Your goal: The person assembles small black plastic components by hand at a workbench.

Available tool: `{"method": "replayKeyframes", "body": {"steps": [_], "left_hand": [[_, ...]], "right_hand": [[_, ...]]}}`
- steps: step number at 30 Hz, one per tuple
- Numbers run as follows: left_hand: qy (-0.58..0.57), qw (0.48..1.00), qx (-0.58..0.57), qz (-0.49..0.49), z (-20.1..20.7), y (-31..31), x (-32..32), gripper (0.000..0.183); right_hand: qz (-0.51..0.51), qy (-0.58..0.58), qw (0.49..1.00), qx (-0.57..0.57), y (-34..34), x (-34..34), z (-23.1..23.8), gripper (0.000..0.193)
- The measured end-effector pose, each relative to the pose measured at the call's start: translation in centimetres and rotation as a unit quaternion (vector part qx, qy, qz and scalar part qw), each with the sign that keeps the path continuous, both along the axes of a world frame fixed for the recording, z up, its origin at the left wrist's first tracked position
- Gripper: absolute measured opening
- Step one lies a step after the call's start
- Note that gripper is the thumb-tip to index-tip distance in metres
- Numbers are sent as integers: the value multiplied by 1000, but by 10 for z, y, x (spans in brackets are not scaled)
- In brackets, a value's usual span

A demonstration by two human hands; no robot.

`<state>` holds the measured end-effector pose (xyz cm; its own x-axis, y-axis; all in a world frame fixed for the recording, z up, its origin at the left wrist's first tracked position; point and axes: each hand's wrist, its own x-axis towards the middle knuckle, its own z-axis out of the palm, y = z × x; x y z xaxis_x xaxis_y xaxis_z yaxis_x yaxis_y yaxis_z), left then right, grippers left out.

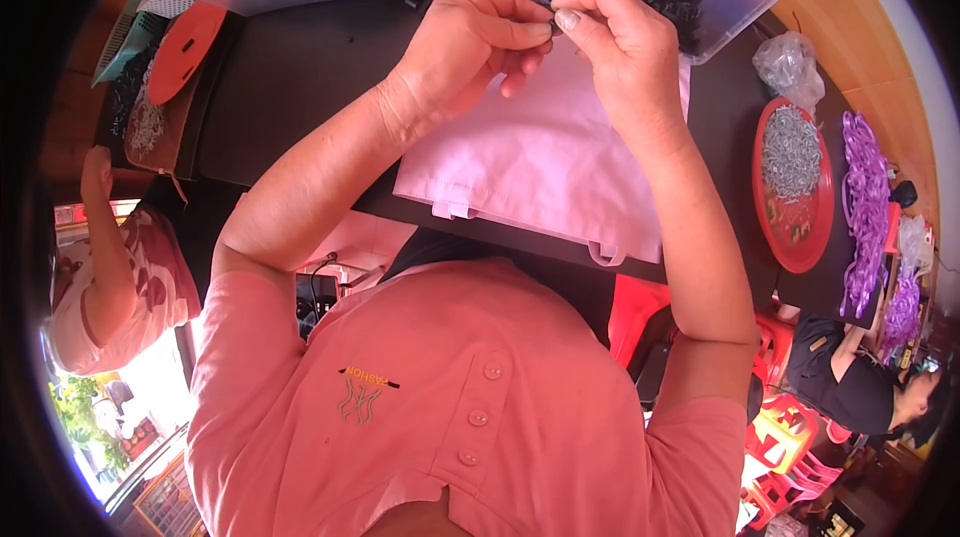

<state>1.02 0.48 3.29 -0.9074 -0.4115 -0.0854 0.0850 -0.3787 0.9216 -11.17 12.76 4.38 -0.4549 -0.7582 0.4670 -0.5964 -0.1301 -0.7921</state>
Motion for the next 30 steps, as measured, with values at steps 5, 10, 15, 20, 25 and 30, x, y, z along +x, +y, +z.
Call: {"method": "replayKeyframes", "body": {"steps": [5,10,15,20,25,30], "left_hand": [[-3,1000,16,1,-2,0,1,13],[40,997,59,12,0,-4,-1,12],[30,999,41,6,-5,-1,-5,14],[37,998,47,-20,-3,2,-4,14],[34,999,-1,-10,-4,3,-3,11],[44,998,15,-38,2,2,2,12]], "right_hand": [[0,13,1000,-7,0,1,-4,8],[38,16,999,-31,1,3,-8,23],[-93,264,956,-82,-9,11,-14,36],[-106,313,938,-103,-6,6,-14,33],[-90,320,938,-101,-5,9,-14,33],[-37,250,961,-109,0,6,-14,31]]}}
